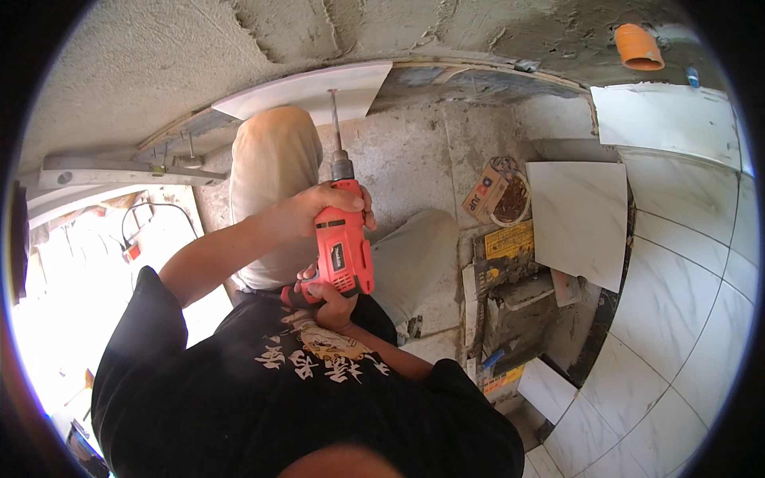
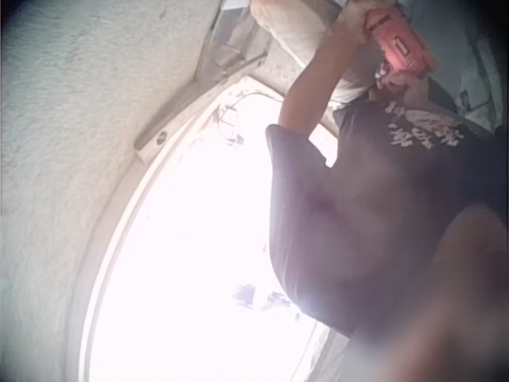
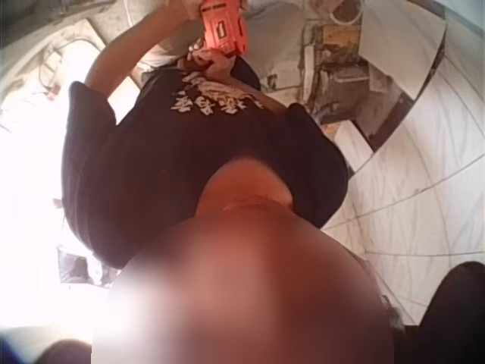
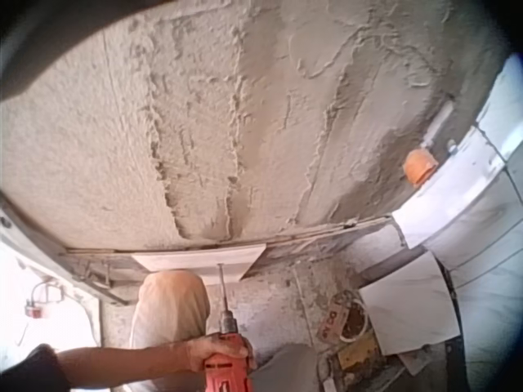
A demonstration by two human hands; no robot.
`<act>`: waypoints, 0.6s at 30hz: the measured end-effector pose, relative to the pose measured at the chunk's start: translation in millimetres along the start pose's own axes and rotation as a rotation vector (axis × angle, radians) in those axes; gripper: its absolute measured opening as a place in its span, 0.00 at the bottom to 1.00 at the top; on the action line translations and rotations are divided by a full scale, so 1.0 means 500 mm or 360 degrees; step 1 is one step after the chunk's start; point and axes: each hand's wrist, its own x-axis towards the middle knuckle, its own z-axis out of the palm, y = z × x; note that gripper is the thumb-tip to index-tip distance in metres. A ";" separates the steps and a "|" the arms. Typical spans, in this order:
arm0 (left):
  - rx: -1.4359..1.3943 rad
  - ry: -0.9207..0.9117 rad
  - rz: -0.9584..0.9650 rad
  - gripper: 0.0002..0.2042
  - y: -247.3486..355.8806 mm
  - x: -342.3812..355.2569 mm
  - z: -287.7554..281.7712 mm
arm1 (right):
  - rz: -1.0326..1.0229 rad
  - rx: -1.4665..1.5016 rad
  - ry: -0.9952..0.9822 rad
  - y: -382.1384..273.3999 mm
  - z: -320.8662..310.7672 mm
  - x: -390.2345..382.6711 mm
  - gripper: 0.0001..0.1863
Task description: Drilling a hole into a ceramic wall tile using a power drill.
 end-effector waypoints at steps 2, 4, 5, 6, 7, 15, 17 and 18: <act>0.0008 -0.0004 0.0013 0.15 -0.005 0.005 -0.005 | 0.0002 0.0031 -0.0023 0.003 -0.005 0.001 0.18; 0.0017 -0.0007 0.0026 0.16 -0.005 0.006 -0.005 | 0.0022 0.0099 -0.0008 0.003 -0.005 0.001 0.20; 0.0040 0.0030 0.0022 0.16 -0.005 0.006 -0.004 | 0.0020 0.0100 -0.0011 0.007 -0.010 0.003 0.20; 0.0062 0.0066 0.0017 0.16 -0.005 0.006 -0.001 | 0.0047 0.0128 -0.0026 0.010 -0.016 0.005 0.21; 0.0065 0.0065 0.0018 0.16 -0.004 0.006 0.001 | 0.0075 0.0156 -0.0041 0.013 -0.022 0.007 0.21; 0.0190 0.0171 -0.0018 0.16 0.002 0.000 0.009 | 0.0128 0.0275 -0.0096 0.034 -0.047 0.013 0.22; 0.0163 0.0182 -0.0013 0.16 0.003 -0.001 0.013 | 0.0127 0.0291 -0.0087 0.031 -0.042 0.013 0.22; 0.0128 0.0192 -0.0007 0.15 0.004 -0.001 0.016 | 0.0120 0.0282 -0.0071 0.030 -0.039 0.012 0.22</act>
